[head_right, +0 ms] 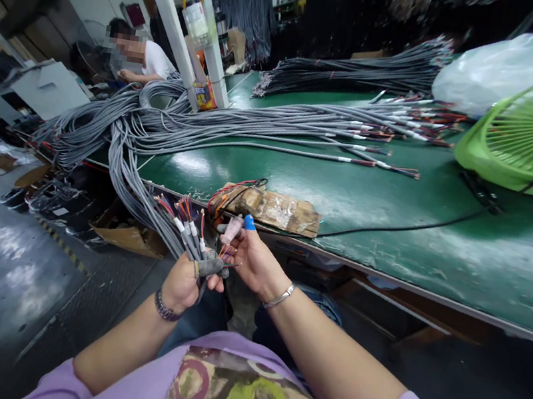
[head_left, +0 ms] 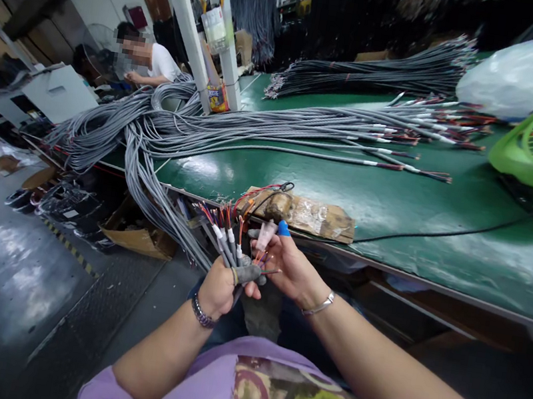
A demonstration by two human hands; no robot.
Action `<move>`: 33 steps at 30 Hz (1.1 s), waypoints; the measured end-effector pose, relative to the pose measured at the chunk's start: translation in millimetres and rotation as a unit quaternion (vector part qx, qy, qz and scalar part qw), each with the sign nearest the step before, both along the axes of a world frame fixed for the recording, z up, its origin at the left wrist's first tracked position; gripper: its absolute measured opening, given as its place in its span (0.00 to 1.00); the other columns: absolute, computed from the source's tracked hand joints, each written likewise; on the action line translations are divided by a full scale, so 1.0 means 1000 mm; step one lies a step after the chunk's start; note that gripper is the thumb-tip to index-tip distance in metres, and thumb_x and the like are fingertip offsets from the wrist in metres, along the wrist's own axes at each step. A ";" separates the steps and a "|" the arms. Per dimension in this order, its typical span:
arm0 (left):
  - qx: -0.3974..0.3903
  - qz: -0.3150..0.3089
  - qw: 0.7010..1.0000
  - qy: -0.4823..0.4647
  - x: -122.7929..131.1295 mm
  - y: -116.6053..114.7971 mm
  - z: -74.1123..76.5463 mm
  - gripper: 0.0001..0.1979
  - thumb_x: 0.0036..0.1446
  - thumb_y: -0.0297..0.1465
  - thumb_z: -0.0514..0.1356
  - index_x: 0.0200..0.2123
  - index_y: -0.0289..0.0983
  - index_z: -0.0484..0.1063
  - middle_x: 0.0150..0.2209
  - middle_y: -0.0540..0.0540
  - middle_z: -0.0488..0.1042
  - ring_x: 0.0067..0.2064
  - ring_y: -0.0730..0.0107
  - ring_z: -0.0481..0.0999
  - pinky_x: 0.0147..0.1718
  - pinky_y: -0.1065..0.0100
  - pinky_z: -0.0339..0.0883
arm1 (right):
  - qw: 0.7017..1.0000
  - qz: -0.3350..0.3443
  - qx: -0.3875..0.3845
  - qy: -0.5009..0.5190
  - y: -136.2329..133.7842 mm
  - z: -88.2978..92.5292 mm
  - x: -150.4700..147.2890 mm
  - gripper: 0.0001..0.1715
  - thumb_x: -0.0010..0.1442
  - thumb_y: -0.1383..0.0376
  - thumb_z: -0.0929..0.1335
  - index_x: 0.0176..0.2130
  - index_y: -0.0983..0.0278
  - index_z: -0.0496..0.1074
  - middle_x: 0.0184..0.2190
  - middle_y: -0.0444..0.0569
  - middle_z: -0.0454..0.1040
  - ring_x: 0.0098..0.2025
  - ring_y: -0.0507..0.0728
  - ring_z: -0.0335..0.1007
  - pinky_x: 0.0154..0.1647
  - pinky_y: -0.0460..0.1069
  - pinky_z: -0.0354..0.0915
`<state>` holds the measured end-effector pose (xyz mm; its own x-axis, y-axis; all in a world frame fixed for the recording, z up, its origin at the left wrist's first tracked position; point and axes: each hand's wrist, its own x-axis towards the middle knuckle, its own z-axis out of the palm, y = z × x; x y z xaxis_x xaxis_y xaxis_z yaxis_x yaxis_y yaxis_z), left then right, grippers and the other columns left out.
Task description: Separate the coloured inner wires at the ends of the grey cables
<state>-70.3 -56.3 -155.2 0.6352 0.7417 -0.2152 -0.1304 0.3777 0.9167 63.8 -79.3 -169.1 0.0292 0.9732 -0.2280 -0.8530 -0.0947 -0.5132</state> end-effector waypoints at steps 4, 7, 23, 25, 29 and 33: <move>0.037 0.026 0.999 -0.007 -0.006 -0.010 -0.003 0.15 0.43 0.35 0.67 0.15 0.33 0.68 0.11 0.50 0.67 0.16 0.72 0.69 0.21 0.70 0.65 | 1.000 -0.006 0.018 -0.021 -0.004 0.000 0.003 0.18 0.51 0.52 0.72 0.31 0.65 0.74 0.25 0.44 0.72 0.24 0.48 0.64 0.25 0.44 0.64; 0.049 0.054 0.997 -0.023 -0.006 -0.013 -0.003 0.15 0.44 0.36 0.67 0.16 0.33 0.69 0.12 0.50 0.67 0.17 0.72 0.70 0.22 0.70 0.66 | 0.998 -0.022 0.028 -0.049 -0.006 0.001 0.004 0.14 0.49 0.58 0.74 0.31 0.65 0.74 0.24 0.42 0.70 0.24 0.47 0.62 0.25 0.43 0.62; 0.018 0.070 0.996 -0.045 0.013 -0.001 0.000 0.14 0.41 0.35 0.67 0.15 0.34 0.67 0.11 0.52 0.66 0.15 0.74 0.67 0.21 0.69 0.66 | 0.997 -0.029 0.047 -0.050 -0.002 -0.006 0.003 0.17 0.52 0.54 0.72 0.32 0.66 0.75 0.23 0.45 0.71 0.25 0.50 0.63 0.25 0.47 0.61; 0.016 0.074 0.996 -0.042 0.014 -0.001 -0.001 0.14 0.40 0.34 0.67 0.16 0.34 0.67 0.11 0.52 0.66 0.15 0.75 0.67 0.20 0.69 0.66 | 0.997 -0.030 0.045 -0.052 -0.002 -0.006 0.003 0.16 0.52 0.54 0.72 0.30 0.66 0.74 0.24 0.47 0.73 0.25 0.51 0.64 0.25 0.47 0.61; 0.015 0.074 0.997 -0.029 0.014 0.000 -0.002 0.13 0.41 0.34 0.67 0.16 0.33 0.68 0.11 0.52 0.66 0.15 0.74 0.67 0.21 0.69 0.67 | 0.998 -0.035 0.036 -0.049 -0.001 -0.004 0.002 0.16 0.51 0.55 0.73 0.29 0.66 0.75 0.25 0.47 0.75 0.27 0.52 0.66 0.28 0.47 0.64; 0.013 0.078 0.997 -0.017 0.013 -0.002 -0.003 0.13 0.42 0.33 0.66 0.16 0.33 0.68 0.11 0.51 0.66 0.15 0.74 0.68 0.21 0.69 0.67 | 0.997 -0.049 0.031 -0.047 -0.001 -0.004 0.001 0.15 0.50 0.55 0.74 0.29 0.66 0.76 0.25 0.47 0.75 0.26 0.51 0.67 0.28 0.47 0.64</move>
